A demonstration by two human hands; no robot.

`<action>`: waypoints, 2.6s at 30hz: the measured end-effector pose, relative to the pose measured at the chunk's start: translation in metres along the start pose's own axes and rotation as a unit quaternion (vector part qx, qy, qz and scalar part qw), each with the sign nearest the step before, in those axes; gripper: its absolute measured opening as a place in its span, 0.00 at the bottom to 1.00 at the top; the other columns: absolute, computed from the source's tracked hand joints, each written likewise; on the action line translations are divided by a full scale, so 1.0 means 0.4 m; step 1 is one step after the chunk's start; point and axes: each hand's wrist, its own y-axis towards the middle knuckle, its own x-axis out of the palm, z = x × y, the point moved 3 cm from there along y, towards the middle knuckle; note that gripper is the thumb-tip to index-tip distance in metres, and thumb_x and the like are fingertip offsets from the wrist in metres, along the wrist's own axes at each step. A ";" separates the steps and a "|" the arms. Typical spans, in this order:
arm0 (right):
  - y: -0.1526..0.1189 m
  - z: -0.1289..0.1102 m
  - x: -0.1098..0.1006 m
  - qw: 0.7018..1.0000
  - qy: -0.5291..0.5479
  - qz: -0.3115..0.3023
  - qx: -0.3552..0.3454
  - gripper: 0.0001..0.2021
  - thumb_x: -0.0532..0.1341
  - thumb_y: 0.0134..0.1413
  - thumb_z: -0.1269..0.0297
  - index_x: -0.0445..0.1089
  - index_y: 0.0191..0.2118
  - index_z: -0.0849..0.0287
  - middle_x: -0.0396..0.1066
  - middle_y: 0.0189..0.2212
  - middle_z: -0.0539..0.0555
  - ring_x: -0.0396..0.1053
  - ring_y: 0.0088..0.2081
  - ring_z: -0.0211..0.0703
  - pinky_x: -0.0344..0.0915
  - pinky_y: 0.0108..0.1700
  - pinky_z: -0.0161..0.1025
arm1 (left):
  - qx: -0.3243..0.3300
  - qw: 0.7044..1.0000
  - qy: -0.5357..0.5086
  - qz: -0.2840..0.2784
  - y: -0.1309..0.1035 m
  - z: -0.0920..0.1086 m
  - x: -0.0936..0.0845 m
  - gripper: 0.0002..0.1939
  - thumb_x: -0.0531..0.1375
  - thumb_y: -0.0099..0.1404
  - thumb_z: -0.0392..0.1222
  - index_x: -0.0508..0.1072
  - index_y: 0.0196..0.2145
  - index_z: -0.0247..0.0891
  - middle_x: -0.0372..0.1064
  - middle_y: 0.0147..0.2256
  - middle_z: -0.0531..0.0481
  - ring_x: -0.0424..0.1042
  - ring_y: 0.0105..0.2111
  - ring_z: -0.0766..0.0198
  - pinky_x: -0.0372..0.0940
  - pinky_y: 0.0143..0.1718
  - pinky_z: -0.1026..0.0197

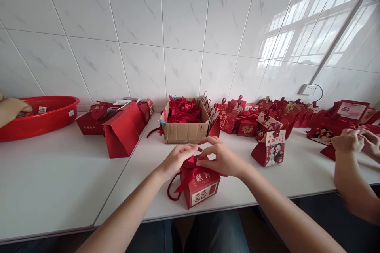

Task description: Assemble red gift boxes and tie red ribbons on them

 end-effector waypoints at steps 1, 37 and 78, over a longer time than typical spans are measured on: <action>0.006 -0.005 0.007 1.000 -0.014 -0.014 0.000 0.04 0.68 0.51 0.60 0.79 0.30 0.53 0.69 0.48 0.58 0.66 0.50 0.54 0.61 0.54 0.55 | 0.003 1.000 0.005 0.011 0.003 -0.003 -0.004 0.23 0.59 0.60 0.60 0.73 0.23 0.36 0.68 0.21 0.51 0.68 0.25 0.63 0.61 0.28 0.62; 0.000 0.022 0.058 0.996 0.088 0.016 0.009 0.10 0.69 0.42 0.73 0.69 0.18 0.59 0.73 0.40 0.57 0.69 0.48 0.50 0.64 0.50 0.45 | 0.171 0.877 0.435 0.109 0.037 0.013 -0.045 0.20 0.56 0.62 0.44 0.73 0.15 0.40 0.70 0.29 0.49 0.66 0.38 0.55 0.48 0.51 0.45; -0.177 0.017 0.045 0.967 0.199 0.055 0.146 0.10 0.60 0.56 0.63 0.57 0.30 0.57 0.59 0.24 0.45 0.56 0.25 0.34 0.54 0.28 0.34 | 0.095 0.913 0.390 0.070 0.004 0.019 0.002 0.15 0.60 0.61 0.52 0.76 0.26 0.38 0.61 0.19 0.55 0.58 0.21 0.67 0.53 0.24 0.64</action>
